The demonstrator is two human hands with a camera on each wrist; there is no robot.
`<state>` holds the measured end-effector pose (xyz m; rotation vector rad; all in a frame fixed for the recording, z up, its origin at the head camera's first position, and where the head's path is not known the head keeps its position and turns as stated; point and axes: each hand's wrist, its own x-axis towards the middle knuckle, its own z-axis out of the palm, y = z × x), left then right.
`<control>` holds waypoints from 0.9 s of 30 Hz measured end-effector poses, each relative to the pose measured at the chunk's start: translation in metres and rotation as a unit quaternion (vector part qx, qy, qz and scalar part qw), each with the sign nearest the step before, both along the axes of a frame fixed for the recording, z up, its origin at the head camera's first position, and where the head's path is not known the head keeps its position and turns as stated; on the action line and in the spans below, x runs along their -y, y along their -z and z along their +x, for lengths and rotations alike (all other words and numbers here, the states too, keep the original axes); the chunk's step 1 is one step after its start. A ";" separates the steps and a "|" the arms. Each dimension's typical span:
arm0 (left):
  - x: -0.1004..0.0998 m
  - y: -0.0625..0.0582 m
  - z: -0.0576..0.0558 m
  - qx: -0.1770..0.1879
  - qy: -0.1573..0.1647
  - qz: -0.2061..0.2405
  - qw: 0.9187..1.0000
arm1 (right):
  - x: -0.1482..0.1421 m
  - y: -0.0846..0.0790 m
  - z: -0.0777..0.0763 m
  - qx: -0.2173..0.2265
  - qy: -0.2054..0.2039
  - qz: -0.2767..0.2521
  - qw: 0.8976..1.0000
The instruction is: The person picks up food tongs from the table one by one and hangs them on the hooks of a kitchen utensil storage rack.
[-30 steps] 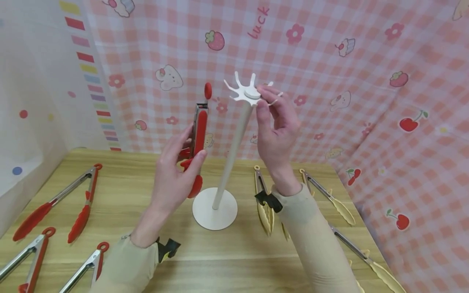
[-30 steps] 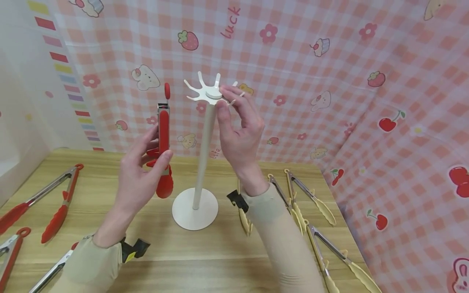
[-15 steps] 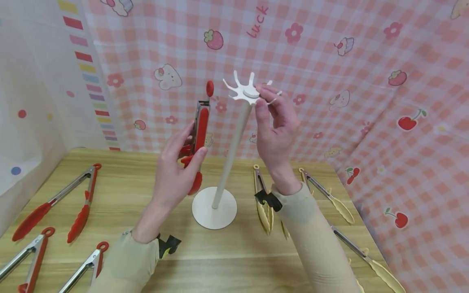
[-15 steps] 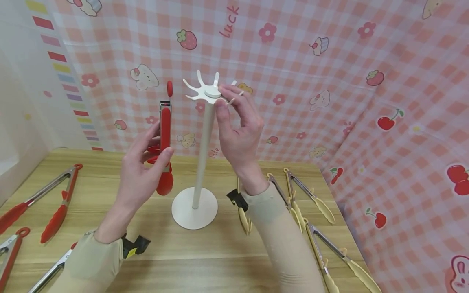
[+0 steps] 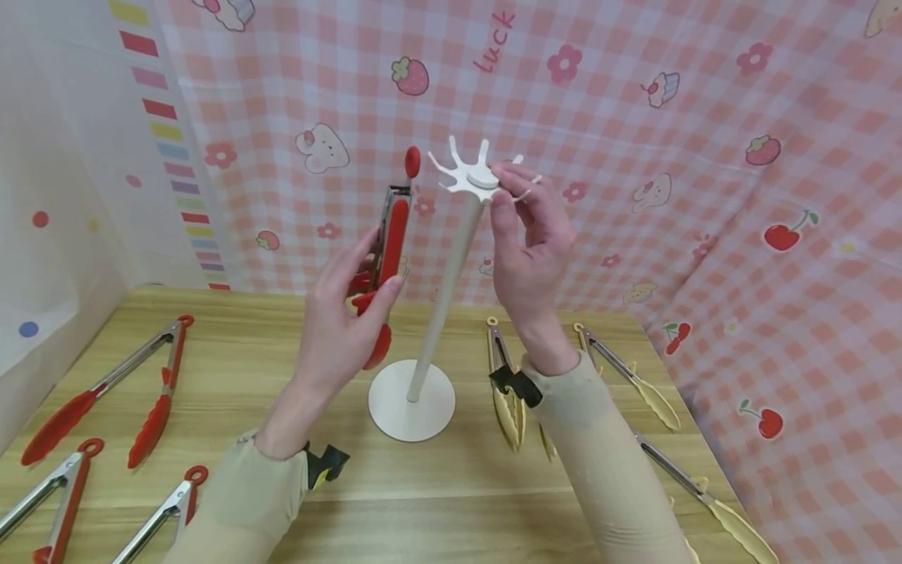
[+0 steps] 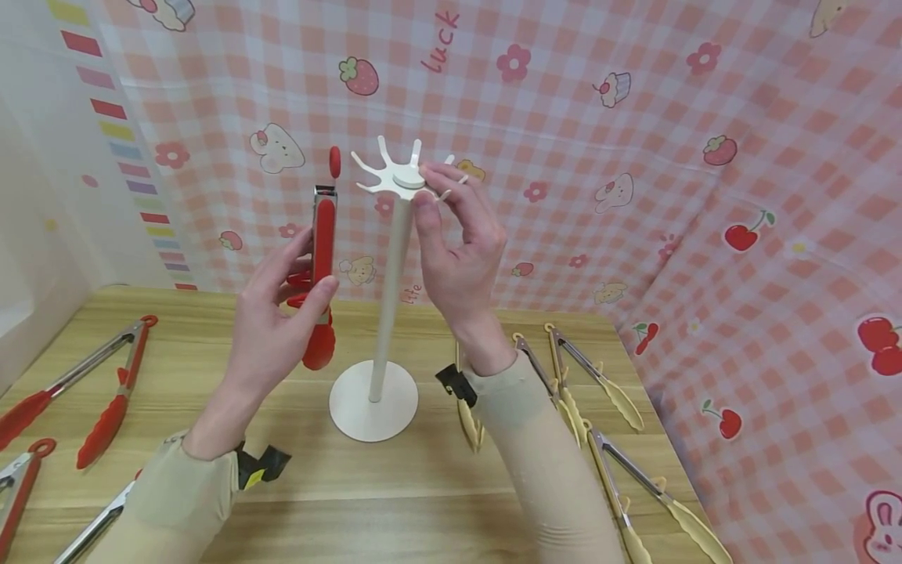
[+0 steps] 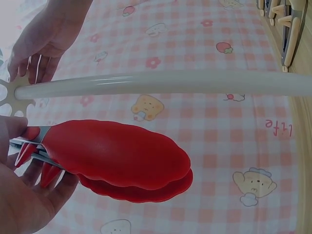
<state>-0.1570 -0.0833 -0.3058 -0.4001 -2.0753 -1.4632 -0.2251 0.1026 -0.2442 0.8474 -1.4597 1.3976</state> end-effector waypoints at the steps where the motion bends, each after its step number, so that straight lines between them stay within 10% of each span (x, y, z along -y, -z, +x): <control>1: 0.000 0.000 0.000 0.001 0.001 0.000 1.000 | 0.000 0.000 0.000 0.000 0.001 -0.001 1.000; 27: -0.003 -0.003 -0.008 0.007 0.038 0.019 0.999 | -0.001 0.001 0.001 -0.002 -0.001 0.000 1.000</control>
